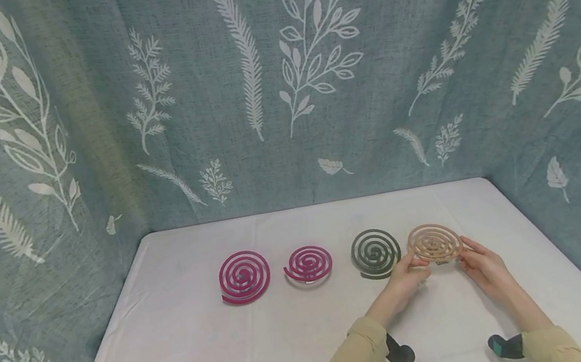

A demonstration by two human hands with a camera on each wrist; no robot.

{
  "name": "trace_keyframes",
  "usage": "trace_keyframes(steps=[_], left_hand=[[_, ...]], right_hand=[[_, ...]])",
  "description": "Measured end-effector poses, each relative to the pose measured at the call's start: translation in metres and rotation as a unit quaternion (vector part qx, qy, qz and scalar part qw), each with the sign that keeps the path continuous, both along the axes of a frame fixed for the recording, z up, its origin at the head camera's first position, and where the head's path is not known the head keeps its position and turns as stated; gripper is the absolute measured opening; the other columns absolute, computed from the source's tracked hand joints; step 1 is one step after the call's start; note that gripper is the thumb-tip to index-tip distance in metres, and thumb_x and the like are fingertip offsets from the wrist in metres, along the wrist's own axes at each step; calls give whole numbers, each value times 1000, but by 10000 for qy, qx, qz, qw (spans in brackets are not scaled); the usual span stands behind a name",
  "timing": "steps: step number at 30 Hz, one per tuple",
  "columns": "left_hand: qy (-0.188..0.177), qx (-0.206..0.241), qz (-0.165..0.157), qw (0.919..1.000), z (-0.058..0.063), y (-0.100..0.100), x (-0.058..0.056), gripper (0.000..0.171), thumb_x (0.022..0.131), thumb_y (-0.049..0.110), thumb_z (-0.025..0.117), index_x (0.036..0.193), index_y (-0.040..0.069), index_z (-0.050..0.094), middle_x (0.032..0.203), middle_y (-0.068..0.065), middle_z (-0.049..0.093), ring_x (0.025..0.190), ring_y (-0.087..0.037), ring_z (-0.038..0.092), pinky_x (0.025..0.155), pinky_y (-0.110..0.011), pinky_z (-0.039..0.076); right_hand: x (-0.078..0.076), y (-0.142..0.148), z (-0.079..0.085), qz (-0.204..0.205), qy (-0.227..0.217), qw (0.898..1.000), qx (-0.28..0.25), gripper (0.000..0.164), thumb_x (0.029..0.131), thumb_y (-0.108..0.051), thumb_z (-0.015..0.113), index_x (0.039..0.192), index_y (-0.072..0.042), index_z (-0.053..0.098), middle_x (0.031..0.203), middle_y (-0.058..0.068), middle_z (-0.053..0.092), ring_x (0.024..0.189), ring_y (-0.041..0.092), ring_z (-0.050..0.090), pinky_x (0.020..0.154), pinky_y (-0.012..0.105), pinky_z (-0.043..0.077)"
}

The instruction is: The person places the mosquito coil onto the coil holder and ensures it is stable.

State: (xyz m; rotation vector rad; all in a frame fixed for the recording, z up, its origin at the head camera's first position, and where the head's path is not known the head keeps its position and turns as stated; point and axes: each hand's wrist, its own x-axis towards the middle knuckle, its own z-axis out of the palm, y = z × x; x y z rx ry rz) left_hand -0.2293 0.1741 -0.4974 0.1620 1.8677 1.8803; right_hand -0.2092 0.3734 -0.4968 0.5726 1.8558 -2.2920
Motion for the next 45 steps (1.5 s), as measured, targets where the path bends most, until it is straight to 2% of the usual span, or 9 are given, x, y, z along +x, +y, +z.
trace_keyframes(steps=[10,21,33,45], left_hand=[[-86,14,-39,10000,1,-1,0,65,85,6,62,145,6,36,112,-6,61,84,-9,54,81,-24,46],[-20,119,-59,9999,-2,1,-2,65,85,5,61,145,4,35,111,-6,61,86,-8,53,79,-22,45],[-89,63,-78,9999,-3,0,-1,64,85,5,61,144,2,35,108,-4,63,88,-8,55,82,-26,47],[-204,-77,-127,9997,-4,-2,-1,65,85,6,62,145,4,36,108,-2,63,92,-10,58,88,-28,48]], right_hand=[[-1,0,-2,-12,-11,10000,-44,64,101,-14,41,153,-11,4,95,-22,56,88,-6,48,83,11,43],[-2,0,-1,6,-25,9999,-97,64,101,-14,41,153,-12,3,95,-23,56,89,-6,48,85,11,43],[-1,1,-3,53,41,9999,-97,65,100,-13,41,152,-8,2,100,-21,54,90,-6,48,85,10,43],[0,1,-3,146,90,9998,-28,64,101,-13,38,151,-5,-1,96,-22,54,91,-7,48,85,9,43]])
